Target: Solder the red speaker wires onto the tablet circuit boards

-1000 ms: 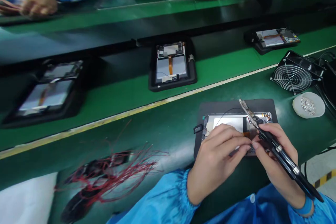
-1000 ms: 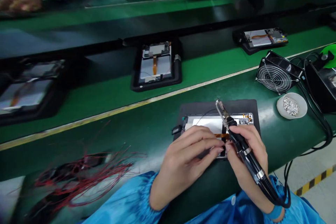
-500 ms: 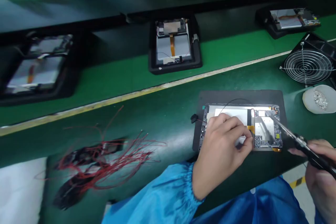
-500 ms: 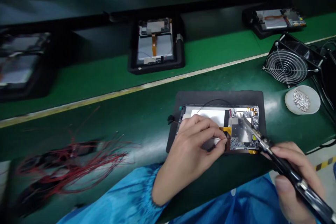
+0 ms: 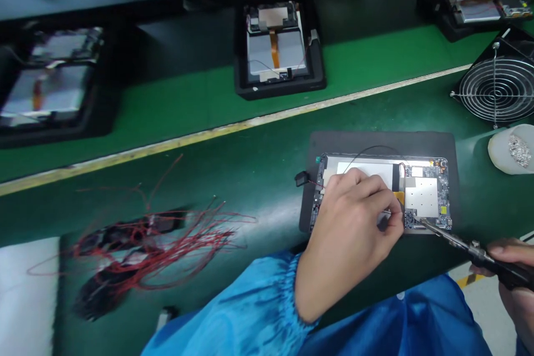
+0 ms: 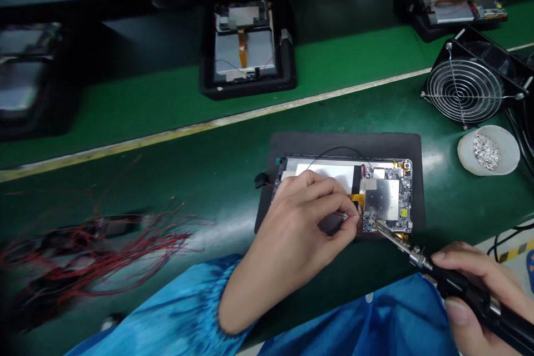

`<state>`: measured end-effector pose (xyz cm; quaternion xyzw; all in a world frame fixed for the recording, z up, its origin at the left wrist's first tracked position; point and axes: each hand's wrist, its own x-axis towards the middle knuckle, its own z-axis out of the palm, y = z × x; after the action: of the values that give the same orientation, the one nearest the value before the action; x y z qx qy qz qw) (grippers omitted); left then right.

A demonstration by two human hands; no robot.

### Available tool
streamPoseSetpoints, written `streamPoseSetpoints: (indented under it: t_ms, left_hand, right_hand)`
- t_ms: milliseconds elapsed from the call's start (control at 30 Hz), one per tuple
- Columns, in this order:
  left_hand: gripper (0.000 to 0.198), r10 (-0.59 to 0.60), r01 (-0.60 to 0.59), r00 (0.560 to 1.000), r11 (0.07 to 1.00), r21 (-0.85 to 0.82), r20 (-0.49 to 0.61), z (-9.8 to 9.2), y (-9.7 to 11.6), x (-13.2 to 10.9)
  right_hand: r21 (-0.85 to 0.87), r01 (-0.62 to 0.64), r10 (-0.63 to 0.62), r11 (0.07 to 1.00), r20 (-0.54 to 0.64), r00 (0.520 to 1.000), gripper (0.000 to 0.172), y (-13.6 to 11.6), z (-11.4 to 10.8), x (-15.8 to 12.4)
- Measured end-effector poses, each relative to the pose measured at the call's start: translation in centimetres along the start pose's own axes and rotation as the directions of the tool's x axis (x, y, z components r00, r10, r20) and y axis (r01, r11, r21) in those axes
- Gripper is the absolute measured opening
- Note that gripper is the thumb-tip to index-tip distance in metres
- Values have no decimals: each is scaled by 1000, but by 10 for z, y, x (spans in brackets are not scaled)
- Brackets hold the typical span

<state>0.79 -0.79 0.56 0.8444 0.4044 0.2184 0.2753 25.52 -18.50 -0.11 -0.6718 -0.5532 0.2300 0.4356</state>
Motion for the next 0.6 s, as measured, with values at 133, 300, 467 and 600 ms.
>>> streamPoseSetpoints:
  t_ms: [133,300,467,600]
  left_hand:
    - [20,5,-6,1000,999,37,22,0,2,3]
    - [20,2,-5,999,998,66,39,-3,3,5]
    - [21,8,-12,999,996,84,44,-2,4,7]
    - [21,12,-16,999,995,99,41,-2,4,8]
  right_hand:
    - [-46,30,-29,999,28,999,23,-5,1,8]
    - [-89,107,-104,990,41,994,22,-10,4,20]
    - [-100,133,-128,986,48,991,24,-14,7,28]
    - [-89,140,-134,986,73,988,23,-18,9,33]
